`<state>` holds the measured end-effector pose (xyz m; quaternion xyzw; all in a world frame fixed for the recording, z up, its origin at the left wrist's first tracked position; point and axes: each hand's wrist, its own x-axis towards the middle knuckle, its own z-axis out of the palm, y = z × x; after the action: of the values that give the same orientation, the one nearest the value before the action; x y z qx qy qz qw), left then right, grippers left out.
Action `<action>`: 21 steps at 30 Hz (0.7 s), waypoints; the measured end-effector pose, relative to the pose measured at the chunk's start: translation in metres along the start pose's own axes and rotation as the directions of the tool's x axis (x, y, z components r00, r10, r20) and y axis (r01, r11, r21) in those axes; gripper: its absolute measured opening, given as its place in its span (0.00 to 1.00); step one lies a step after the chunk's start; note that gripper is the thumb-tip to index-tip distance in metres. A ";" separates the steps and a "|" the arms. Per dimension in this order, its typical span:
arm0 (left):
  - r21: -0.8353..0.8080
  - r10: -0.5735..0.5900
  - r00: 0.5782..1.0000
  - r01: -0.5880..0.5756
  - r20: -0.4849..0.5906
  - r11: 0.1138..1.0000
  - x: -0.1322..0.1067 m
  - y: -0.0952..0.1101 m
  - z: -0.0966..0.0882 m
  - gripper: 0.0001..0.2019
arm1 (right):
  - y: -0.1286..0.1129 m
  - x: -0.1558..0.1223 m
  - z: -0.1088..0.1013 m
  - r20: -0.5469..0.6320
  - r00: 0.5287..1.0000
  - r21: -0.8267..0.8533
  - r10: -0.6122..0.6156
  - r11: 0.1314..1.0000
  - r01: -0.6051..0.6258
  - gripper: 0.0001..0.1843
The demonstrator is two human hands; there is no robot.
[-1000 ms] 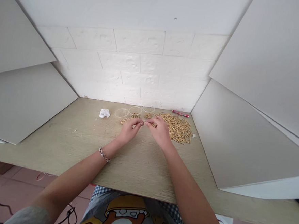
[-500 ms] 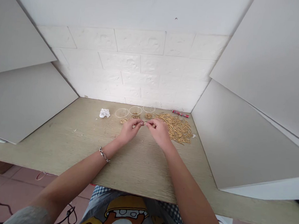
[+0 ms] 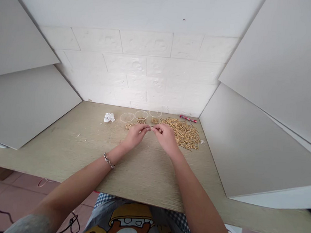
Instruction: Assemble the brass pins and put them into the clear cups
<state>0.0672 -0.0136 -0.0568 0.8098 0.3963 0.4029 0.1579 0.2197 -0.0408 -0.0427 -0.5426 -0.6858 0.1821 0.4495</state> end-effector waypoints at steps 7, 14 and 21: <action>-0.018 -0.038 0.999 0.038 0.011 0.999 -0.001 0.000 0.002 0.09 | 0.000 -0.001 0.002 -0.015 1.000 -0.038 -0.026 0.999 0.026 0.07; -0.038 -0.101 0.995 0.101 0.000 0.994 -0.003 0.002 0.003 0.08 | 0.003 -0.003 0.008 -0.048 0.994 -0.108 -0.098 0.990 0.092 0.06; -0.100 -0.186 0.982 0.187 0.019 0.977 -0.003 0.006 0.004 0.08 | 0.004 -0.005 0.012 -0.077 0.990 -0.109 -0.114 0.988 0.106 0.06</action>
<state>0.0724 -0.0198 -0.0573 0.7620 0.4486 0.4021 0.2377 0.2121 -0.0404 -0.0545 -0.5339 -0.7041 0.0983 0.4578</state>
